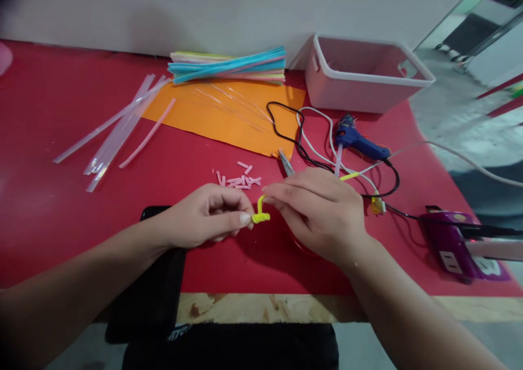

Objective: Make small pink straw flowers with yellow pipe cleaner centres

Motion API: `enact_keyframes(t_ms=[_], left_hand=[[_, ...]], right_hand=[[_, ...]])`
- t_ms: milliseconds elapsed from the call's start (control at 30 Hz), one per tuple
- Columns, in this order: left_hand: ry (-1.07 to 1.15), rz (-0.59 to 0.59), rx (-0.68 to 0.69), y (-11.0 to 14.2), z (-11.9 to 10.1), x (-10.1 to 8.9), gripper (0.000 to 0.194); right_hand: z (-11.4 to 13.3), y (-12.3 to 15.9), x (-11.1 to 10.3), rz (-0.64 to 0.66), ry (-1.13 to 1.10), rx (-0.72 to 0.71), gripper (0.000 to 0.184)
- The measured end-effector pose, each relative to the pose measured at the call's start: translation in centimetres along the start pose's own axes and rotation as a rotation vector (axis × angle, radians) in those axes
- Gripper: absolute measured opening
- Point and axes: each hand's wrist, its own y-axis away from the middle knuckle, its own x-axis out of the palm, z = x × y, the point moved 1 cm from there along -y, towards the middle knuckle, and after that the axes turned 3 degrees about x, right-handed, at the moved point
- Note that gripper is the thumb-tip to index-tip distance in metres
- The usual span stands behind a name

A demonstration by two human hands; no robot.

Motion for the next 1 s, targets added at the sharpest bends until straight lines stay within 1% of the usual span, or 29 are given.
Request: enact_keyframes(t_ms=[67,133,167,233,333,400,433,500,567,667,733,800,833,900,1000], left_hand=[[-0.130,-0.089,0.003,-0.2,0.3,0.1,0.012],[-0.167,-0.201,0.006,-0.5,0.5,0.2,0.011],[-0.141,-0.242,-0.003,-0.6,0.6,0.2,0.011],[0.003,-0.280,-0.027,-0.8,0.7,0.1,0.013],[0.289,-0.260,-0.024,-0.9,0.5,-0.2,0.013],[0.397,-0.218,-0.011,-0.7,0.3,-0.3,0.012],[0.415,-0.187,-0.012,-0.7,0.2,-0.4,0.012],[0.399,-0.110,-0.025,-0.4,0.1,-0.4,0.012],[0.337,-0.047,-0.043,-0.2,-0.1,-0.3,0.013],[0.158,-0.013,-0.076,-0.1,-0.1,-0.1,0.014],[0.002,-0.048,-0.090,-0.3,0.0,0.0,0.013],[-0.122,-0.120,-0.091,-0.5,0.2,0.1,0.012],[-0.150,-0.161,-0.090,-0.6,0.3,0.1,0.011],[-0.105,-0.225,-0.091,-0.8,0.5,0.0,0.012],[0.169,-0.268,-0.072,-1.0,0.6,-0.2,0.014]], right_hand=[[0.2,0.1,0.0,-0.001,0.028,-0.030,0.016],[0.6,0.0,0.2,0.027,0.049,-0.053,0.012],[0.7,0.0,0.2,0.039,0.051,-0.059,0.011],[1.0,-0.1,0.3,0.055,0.042,-0.062,0.010],[1.0,-0.2,0.4,0.051,0.029,-0.027,0.012],[0.9,-0.3,0.4,0.045,0.015,0.000,0.015],[0.8,-0.3,0.3,0.041,0.005,0.009,0.016],[0.5,-0.2,0.3,0.038,-0.010,0.025,0.018],[0.2,-0.1,0.3,0.038,0.002,0.039,0.019],[-0.4,0.1,0.6,0.063,0.090,0.039,0.013],[-0.7,0.3,0.9,0.084,0.152,0.014,0.007],[-0.7,0.5,1.0,0.094,0.172,-0.001,0.004],[-0.6,0.5,1.1,0.090,0.164,-0.004,0.004],[-0.3,0.6,1.0,0.081,0.124,-0.001,0.008],[0.3,0.5,0.7,0.069,0.038,0.007,0.017]])
